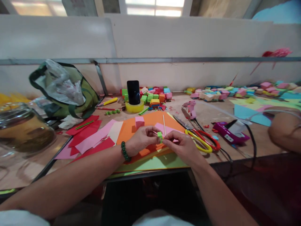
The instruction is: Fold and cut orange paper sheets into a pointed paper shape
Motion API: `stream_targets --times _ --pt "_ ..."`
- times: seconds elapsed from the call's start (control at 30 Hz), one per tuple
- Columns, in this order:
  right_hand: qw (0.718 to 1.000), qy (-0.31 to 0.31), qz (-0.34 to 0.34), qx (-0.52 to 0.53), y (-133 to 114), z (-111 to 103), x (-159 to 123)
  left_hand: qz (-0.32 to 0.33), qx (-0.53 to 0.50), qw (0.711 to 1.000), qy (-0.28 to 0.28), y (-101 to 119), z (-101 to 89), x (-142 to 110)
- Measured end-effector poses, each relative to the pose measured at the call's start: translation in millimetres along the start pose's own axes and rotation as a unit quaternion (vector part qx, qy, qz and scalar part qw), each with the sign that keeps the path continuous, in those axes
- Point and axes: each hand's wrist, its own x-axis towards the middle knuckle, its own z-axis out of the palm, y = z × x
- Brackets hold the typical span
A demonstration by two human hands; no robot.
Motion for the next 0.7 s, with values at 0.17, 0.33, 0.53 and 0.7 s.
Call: stream_targets --times 0.17,0.33,0.53,0.7 --pt "1.000 0.020 -0.008 0.000 -1.0 1.6 -0.8 0.019 0.008 1.000 -0.005 -1.6 -0.2 0.5" --pt "0.999 0.026 -0.024 -0.018 1.2 1.5 -1.5 0.013 0.020 1.000 0.001 -1.9 -0.6 0.0" --pt "0.998 0.014 -0.049 -0.030 0.3 1.8 -3.1 0.015 0.024 1.000 0.003 -2.1 -2.7 0.3" --pt "0.998 0.018 -0.051 0.021 0.5 -0.4 -2.4 -0.016 0.056 0.998 -0.001 3.0 -0.6 -4.6"
